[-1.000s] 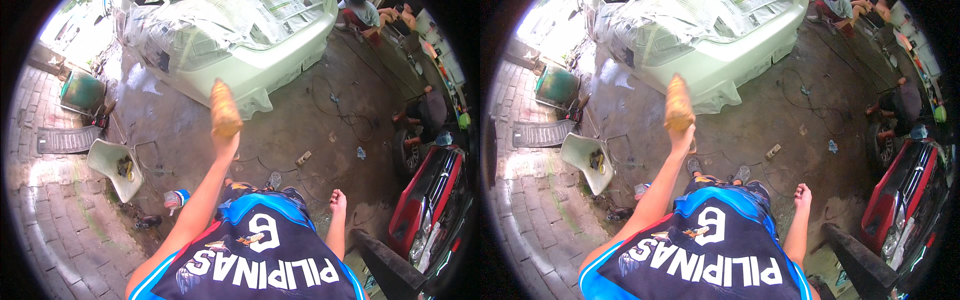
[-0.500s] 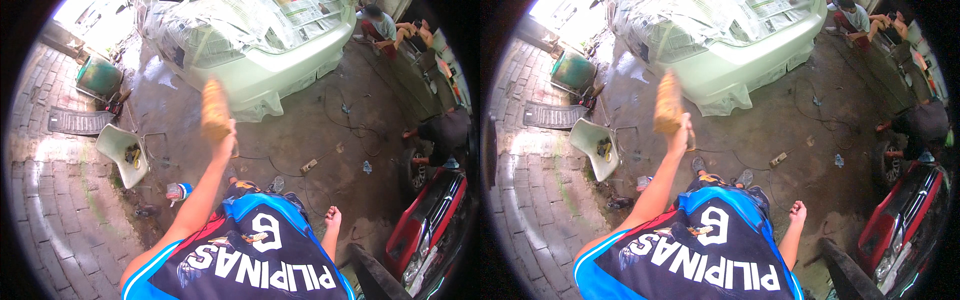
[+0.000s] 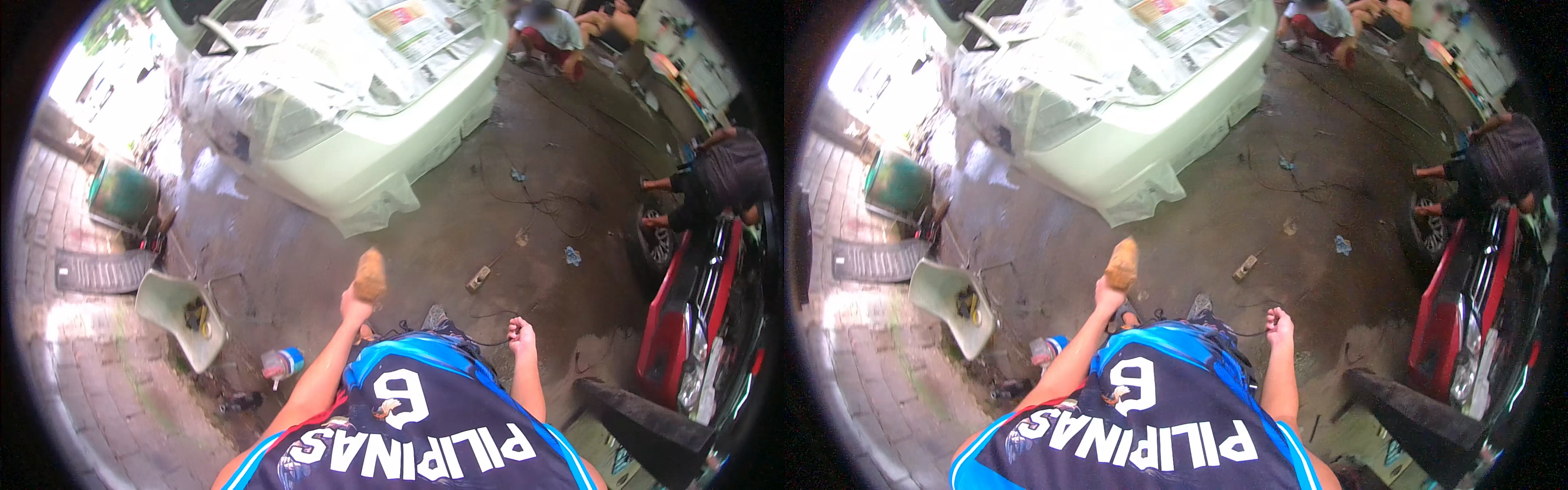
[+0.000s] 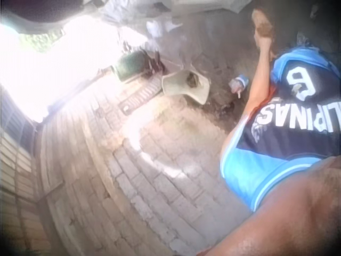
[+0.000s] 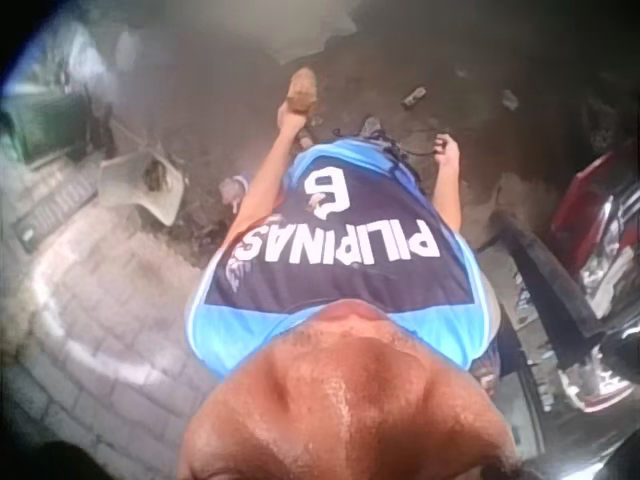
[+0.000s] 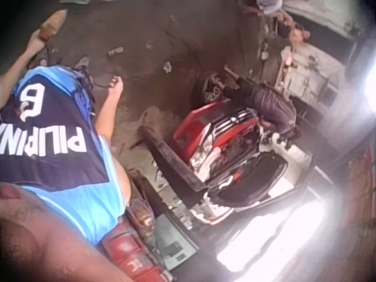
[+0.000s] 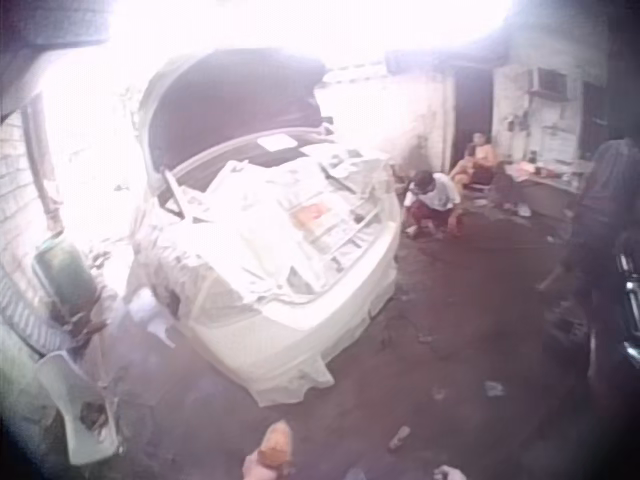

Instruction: The person uses a handheld spray gun to apply paint to the front bumper of a car that is masked with newspaper and tape. The person moves around the bumper, spraying different sections while another person sits nearby.

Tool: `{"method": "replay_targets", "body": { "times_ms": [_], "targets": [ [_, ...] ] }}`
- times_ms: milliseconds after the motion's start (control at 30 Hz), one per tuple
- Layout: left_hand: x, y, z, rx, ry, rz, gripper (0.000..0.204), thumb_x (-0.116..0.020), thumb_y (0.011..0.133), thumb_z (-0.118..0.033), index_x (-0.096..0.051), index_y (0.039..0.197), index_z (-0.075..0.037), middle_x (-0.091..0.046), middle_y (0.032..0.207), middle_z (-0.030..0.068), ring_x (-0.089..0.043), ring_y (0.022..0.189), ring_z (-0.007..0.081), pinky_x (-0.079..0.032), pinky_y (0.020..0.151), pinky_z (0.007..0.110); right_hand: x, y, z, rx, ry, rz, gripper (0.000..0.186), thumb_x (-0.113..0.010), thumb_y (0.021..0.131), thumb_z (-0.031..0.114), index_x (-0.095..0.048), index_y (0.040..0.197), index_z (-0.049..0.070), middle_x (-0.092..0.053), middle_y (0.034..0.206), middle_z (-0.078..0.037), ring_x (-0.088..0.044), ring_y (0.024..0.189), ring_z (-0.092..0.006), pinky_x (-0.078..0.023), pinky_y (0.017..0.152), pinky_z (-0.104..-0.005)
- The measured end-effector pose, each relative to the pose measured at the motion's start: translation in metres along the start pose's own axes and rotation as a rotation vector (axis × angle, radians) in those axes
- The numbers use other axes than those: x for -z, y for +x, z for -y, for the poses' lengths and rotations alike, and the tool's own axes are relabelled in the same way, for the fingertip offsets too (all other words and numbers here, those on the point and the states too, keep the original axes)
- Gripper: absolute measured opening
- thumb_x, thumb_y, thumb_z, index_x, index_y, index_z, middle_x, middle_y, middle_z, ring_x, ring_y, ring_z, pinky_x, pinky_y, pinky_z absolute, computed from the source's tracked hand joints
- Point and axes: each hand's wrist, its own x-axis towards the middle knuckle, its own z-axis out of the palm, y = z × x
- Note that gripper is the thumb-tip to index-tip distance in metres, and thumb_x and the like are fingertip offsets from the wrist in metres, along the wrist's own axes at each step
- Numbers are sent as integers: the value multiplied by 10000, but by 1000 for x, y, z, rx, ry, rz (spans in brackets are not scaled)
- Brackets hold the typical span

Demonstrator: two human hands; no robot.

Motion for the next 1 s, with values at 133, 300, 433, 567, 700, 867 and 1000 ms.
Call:
{"method": "replay_targets", "body": {
  "times_ms": [133,300,433,567,700,867,1000],
  "targets": [
    [11,-3,33,181,-488,-95,265,-738,740,-163,-646,946,-22,-678,763,80,-645,598,193,-507,534,341,27,-13,-13,4,36,-4,108,-525,910,170,-546,842,89,-575,740,-19,-484,540,-89,-311,384,-208],
    [39,7,36,185,-682,98,181,-721,775,-83,-582,883,-42,-582,675,10,-533,479,96,-416,401,258,66,-6,-37,-87,58,-89,123,-492,927,170,-518,850,78,-562,744,-42,-466,530,-92,-303,366,-211],
    [33,-5,17,-43,-475,234,269,-771,753,-156,-587,909,-38,-615,744,27,-574,540,128,-469,475,291,69,9,-42,-185,66,-113,164,-467,945,184,-509,847,59,-554,740,-51,-470,530,-98,-292,362,-212],
    [21,-12,22,-301,-291,288,492,-791,729,-249,-596,1124,-28,-646,1079,91,-610,969,190,-501,817,327,53,15,-39,-177,33,-120,189,-467,954,207,-520,858,53,-555,743,-45,-481,542,-96,-300,375,-216],
    [39,-3,55,-266,-232,189,404,-768,726,-131,-602,1081,-31,-658,945,30,-625,851,175,-524,733,317,37,15,-36,-156,20,-85,207,-486,951,234,-538,863,55,-557,753,-40,-494,560,-97,-310,388,-214],
    [97,24,105,226,-800,-13,225,-716,738,-17,-593,926,-44,-615,750,10,-541,514,93,-446,439,256,27,4,-48,-94,64,-89,186,-496,944,227,-539,864,64,-574,771,-42,-506,568,-99,-315,394,-211],
    [132,50,144,207,-835,22,164,-685,755,-44,-586,884,-27,-581,670,6,-523,475,97,-419,418,252,11,-15,-82,-48,100,-130,172,-499,940,216,-529,858,68,-587,780,-49,-517,571,-105,-325,400,-216]
  ]
}}
